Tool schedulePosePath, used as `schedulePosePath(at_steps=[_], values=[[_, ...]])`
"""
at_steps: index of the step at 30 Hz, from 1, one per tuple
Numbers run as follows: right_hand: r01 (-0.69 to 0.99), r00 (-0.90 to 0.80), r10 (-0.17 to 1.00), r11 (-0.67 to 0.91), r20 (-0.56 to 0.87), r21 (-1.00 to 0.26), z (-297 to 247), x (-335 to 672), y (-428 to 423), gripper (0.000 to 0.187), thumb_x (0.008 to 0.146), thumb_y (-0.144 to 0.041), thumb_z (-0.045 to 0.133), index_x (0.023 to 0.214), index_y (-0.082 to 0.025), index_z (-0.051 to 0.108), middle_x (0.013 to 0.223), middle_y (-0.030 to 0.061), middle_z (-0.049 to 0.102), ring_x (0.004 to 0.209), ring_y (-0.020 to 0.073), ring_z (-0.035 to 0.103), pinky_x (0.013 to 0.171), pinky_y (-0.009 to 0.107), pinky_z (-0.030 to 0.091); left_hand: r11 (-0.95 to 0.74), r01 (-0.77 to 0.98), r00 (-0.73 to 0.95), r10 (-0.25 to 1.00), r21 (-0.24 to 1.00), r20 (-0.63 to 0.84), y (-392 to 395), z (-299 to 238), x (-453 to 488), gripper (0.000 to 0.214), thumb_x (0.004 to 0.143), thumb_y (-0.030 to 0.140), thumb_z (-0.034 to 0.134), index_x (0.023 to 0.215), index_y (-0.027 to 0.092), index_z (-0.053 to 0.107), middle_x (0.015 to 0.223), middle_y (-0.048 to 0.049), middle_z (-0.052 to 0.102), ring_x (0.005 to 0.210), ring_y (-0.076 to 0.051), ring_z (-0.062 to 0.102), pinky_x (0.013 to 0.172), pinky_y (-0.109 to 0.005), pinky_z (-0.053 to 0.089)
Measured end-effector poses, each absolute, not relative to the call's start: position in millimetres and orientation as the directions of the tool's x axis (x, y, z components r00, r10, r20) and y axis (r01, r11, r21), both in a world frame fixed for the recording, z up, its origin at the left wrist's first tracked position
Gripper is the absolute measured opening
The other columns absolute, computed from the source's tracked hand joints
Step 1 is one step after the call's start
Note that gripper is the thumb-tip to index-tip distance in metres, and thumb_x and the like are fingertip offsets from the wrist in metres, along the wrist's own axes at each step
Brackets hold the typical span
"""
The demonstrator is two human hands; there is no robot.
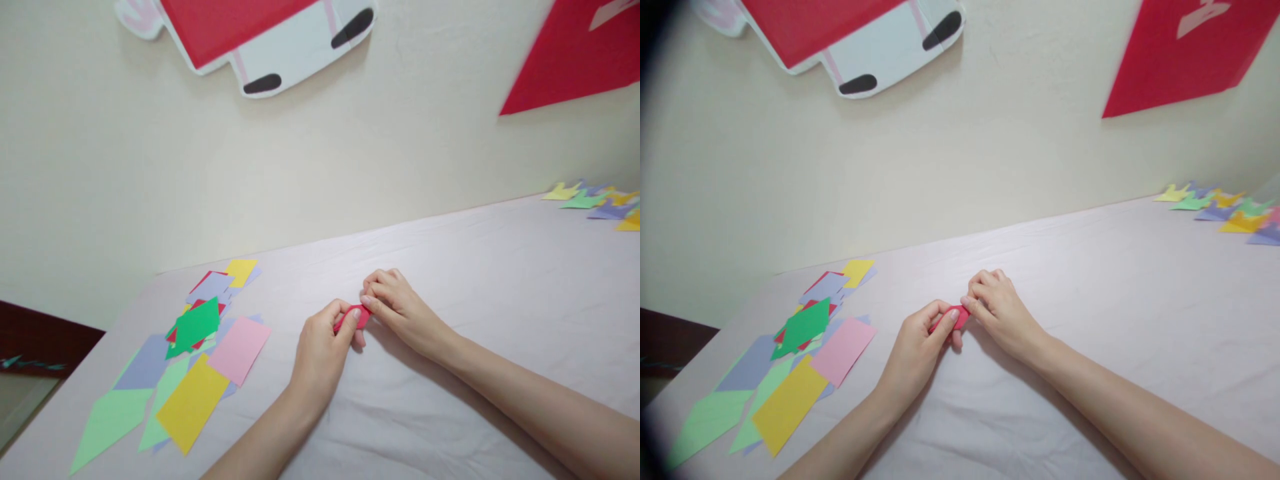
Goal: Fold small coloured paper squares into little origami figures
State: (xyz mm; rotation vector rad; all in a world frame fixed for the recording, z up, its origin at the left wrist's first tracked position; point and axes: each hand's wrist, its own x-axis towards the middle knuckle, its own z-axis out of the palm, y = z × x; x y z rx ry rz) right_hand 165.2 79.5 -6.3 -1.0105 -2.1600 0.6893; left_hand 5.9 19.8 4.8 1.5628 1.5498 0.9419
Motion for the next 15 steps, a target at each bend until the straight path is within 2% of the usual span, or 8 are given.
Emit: schedulePosePath(at_steps=[2, 4, 7, 10, 13, 15], values=[[0.542, -0.501, 0.797, 0.593, 0.337, -0.596, -9, 165, 79, 0.027, 0.096, -0.025, 0.047, 0.072, -0.020, 0.058, 0.087, 0.0057, 0.059, 0.088, 0.0227, 0.048, 0.082, 0.041, 0.040, -0.129, 0.744, 0.001, 0.981, 0.655, 0.193, 13, 6, 5, 0.020, 0.092, 0.029, 0.052, 0.109, 0.019, 0.059, 0.103, -0.0086, 0.068, 0.095, -0.024, 0.062, 0.083, -0.038, 0.048], [0.614, -0.507, 0.788, 0.615, 0.350, -0.495, -12, 165, 80, 0.025, 0.094, -0.023, 0.050, 0.072, -0.020, 0.060, 0.091, 0.0074, 0.061, 0.090, 0.0242, 0.047, 0.082, 0.042, 0.039, -0.211, 0.904, 0.093, 0.946, 0.371, 0.311, 4, 3, 7, 0.043, 0.087, 0.019, 0.056, 0.130, 0.017, 0.050, 0.130, -0.0134, 0.057, 0.117, -0.031, 0.052, 0.096, -0.048, 0.043], [0.679, -0.515, 0.780, 0.625, 0.356, -0.385, -14, 165, 81, 0.022, 0.092, -0.021, 0.052, 0.073, -0.019, 0.061, 0.094, 0.0098, 0.061, 0.093, 0.0260, 0.047, 0.081, 0.043, 0.040, -0.325, 0.940, 0.286, 0.918, 0.108, 0.275, -12, -8, 10, 0.050, 0.085, 0.022, 0.060, 0.134, 0.014, 0.049, 0.133, -0.0132, 0.057, 0.117, -0.032, 0.053, 0.096, -0.049, 0.044], [0.731, -0.505, 0.792, 0.604, 0.344, -0.317, -13, 165, 79, 0.017, 0.092, -0.020, 0.052, 0.077, -0.018, 0.060, 0.096, 0.0111, 0.060, 0.093, 0.0270, 0.048, 0.081, 0.043, 0.041, -0.348, 0.938, 0.337, 0.906, -0.002, 0.256, -21, -17, 12, 0.048, 0.089, 0.028, 0.057, 0.134, 0.012, 0.052, 0.133, -0.0109, 0.059, 0.114, -0.033, 0.055, 0.096, -0.049, 0.045], [0.763, -0.489, 0.809, 0.578, 0.326, -0.290, -11, 163, 74, 0.010, 0.091, -0.024, 0.055, 0.086, -0.017, 0.059, 0.099, 0.0119, 0.060, 0.096, 0.0283, 0.049, 0.083, 0.043, 0.042, -0.355, 0.934, 0.352, 0.900, -0.036, 0.258, -22, -18, 13, 0.045, 0.092, 0.030, 0.053, 0.132, 0.011, 0.055, 0.133, -0.0095, 0.060, 0.114, -0.032, 0.056, 0.097, -0.048, 0.045], [0.771, -0.489, 0.811, 0.574, 0.323, -0.274, -12, 161, 70, 0.015, 0.090, -0.028, 0.057, 0.097, -0.015, 0.060, 0.108, 0.0139, 0.060, 0.103, 0.0303, 0.048, 0.087, 0.045, 0.041, -0.360, 0.932, 0.358, 0.897, -0.044, 0.259, -20, -17, 13, 0.044, 0.093, 0.032, 0.050, 0.132, 0.010, 0.056, 0.134, -0.0096, 0.060, 0.115, -0.032, 0.056, 0.099, -0.046, 0.044]])
